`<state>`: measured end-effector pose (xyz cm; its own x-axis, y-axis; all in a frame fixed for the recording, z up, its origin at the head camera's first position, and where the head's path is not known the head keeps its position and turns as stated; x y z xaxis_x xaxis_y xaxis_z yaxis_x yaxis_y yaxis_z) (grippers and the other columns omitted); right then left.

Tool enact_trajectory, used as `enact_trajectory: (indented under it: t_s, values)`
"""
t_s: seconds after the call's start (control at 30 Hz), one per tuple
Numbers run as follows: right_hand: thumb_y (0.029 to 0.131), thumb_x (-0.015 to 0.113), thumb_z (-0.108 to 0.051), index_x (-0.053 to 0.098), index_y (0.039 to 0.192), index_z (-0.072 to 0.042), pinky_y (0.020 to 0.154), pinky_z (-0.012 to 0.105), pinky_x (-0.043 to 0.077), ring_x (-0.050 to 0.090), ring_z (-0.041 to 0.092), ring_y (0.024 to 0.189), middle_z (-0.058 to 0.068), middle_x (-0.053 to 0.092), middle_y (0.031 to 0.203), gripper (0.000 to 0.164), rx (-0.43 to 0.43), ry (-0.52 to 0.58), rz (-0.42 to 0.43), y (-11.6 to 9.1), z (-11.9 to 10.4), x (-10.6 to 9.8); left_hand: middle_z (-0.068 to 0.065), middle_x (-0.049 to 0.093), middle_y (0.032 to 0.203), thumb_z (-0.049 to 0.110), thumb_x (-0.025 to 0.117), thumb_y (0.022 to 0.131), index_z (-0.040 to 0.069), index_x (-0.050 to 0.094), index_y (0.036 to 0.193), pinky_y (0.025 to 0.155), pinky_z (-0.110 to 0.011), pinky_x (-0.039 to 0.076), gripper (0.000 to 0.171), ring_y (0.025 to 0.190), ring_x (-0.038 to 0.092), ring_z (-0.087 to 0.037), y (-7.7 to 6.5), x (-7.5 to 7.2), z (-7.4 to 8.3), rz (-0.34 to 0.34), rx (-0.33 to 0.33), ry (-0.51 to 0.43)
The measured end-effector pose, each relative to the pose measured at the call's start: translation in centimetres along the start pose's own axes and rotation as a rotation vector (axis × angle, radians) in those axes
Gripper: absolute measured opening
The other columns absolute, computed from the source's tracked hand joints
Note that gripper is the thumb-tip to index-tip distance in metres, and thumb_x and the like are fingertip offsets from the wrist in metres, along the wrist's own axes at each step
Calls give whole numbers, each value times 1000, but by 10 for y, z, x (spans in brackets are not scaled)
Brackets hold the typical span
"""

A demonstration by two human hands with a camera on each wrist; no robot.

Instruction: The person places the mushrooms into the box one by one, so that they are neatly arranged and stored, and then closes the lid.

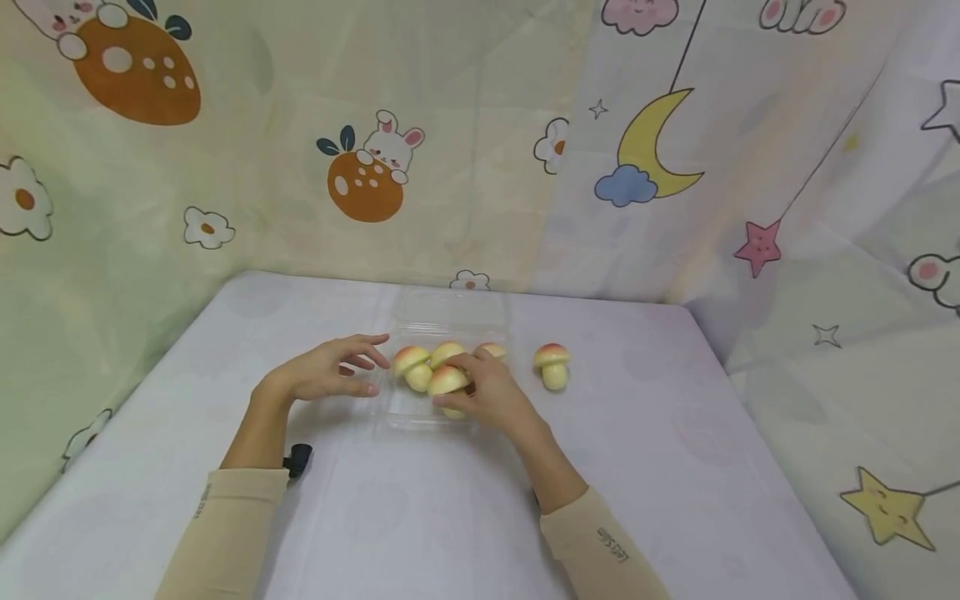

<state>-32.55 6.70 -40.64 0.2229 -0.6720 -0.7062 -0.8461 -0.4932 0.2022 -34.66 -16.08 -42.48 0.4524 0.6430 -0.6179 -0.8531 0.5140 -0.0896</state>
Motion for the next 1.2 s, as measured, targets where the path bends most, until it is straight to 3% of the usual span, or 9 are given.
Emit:
enact_trajectory:
  t_s: [0.47, 0.8, 1.2]
  values:
    - [80, 90, -32, 67, 125, -12, 81, 32, 51, 59, 17, 93, 2, 63, 110, 55, 13, -154, -1, 3, -2, 1, 0, 28, 169, 33, 83, 88, 20, 68, 129, 114, -55, 43, 45, 137, 53, -33, 2, -2, 3, -1, 0, 5]
    - [81, 89, -35, 66, 128, -10, 72, 29, 50, 55, 15, 79, 2, 54, 99, 58, 60, -185, -11, 5, 0, 10, -2, 29, 169, 35, 82, 89, 21, 68, 129, 112, -56, 44, 45, 137, 53, -35, 2, 1, -3, -1, 6, 7]
    - [84, 86, -38, 65, 123, -15, 73, 30, 52, 56, 13, 80, 4, 57, 110, 51, 59, -233, -11, 5, -3, 16, -1, 30, 168, 37, 83, 88, 22, 67, 132, 112, -56, 44, 50, 137, 54, -34, 4, 2, -4, 0, -4, 19]
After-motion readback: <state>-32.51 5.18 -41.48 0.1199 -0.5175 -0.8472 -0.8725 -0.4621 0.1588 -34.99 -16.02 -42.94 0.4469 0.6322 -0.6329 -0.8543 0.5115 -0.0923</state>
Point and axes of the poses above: each hand's wrist, its own y-axis towards the middle knuckle, its own x-axis out of the palm, z = x × y, the point moved 9 cm from there along y, towards the middle knuckle
